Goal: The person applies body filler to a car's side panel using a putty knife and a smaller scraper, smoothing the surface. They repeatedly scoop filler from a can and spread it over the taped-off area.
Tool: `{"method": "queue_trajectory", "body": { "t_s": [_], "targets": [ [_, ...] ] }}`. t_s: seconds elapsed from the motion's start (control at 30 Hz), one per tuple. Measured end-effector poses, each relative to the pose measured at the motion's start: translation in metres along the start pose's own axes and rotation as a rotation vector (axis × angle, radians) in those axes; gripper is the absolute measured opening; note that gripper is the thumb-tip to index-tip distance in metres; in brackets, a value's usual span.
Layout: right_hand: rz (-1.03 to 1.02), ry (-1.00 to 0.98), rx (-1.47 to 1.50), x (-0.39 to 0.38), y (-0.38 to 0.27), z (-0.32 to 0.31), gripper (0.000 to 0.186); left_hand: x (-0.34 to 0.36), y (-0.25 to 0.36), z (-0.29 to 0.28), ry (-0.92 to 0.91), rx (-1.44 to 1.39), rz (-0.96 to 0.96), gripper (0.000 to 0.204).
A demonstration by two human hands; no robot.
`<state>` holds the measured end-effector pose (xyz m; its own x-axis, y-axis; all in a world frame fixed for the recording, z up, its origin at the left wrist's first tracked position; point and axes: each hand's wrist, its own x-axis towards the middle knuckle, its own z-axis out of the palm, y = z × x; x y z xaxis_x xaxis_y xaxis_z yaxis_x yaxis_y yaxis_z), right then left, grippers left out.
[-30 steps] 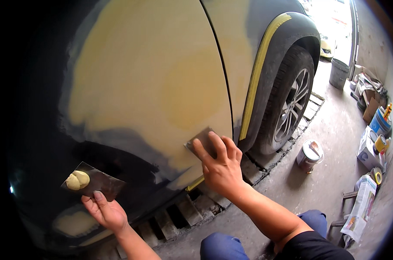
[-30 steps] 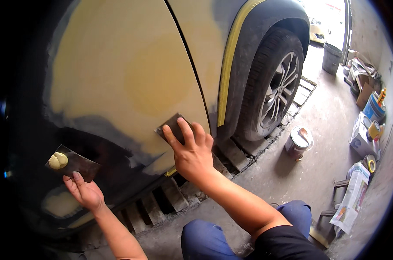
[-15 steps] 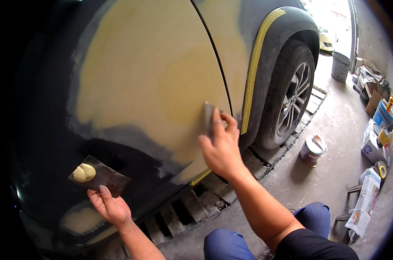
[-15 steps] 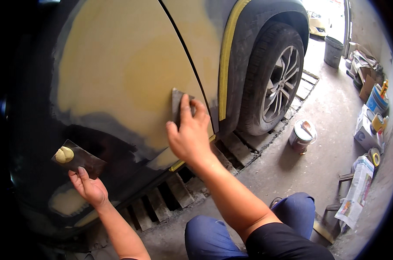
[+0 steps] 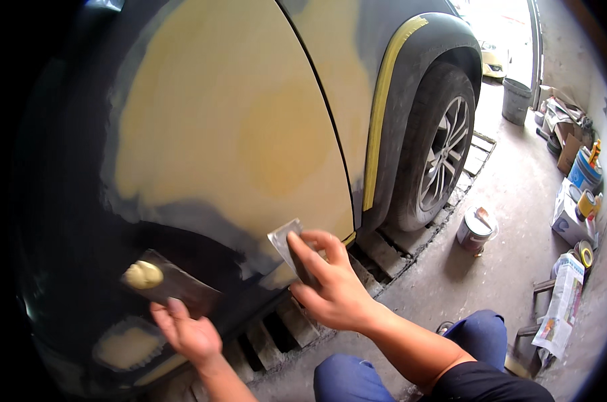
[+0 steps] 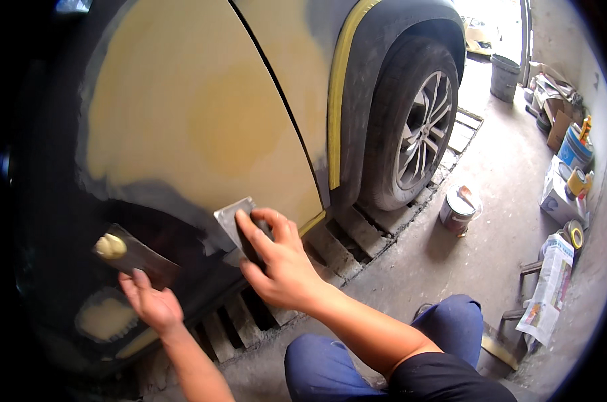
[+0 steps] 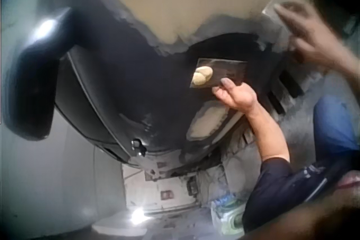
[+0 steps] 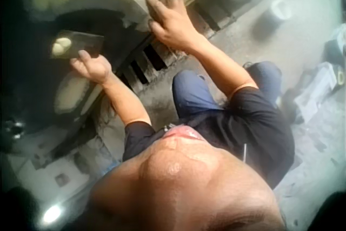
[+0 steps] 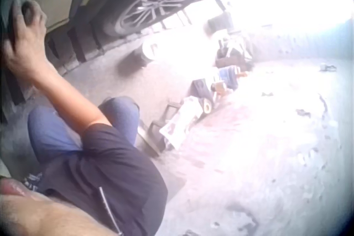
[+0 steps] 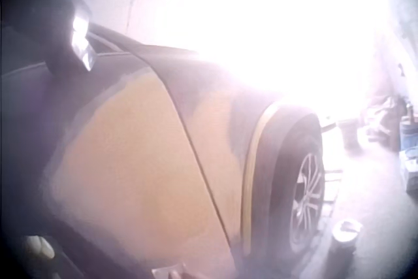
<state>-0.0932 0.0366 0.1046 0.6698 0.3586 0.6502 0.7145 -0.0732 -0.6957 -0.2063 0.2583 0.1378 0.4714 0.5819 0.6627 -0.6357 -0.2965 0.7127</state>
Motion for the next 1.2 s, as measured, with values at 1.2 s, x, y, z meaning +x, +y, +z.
{"method": "queue_trajectory", "body": {
  "t_s": [1.2],
  "targets": [
    [-0.232,0.218,-0.701,0.101,0.060,-0.068,0.068,0.012,-0.035,0.019,-0.013,-0.015,0.143,0.030]
  ]
}}
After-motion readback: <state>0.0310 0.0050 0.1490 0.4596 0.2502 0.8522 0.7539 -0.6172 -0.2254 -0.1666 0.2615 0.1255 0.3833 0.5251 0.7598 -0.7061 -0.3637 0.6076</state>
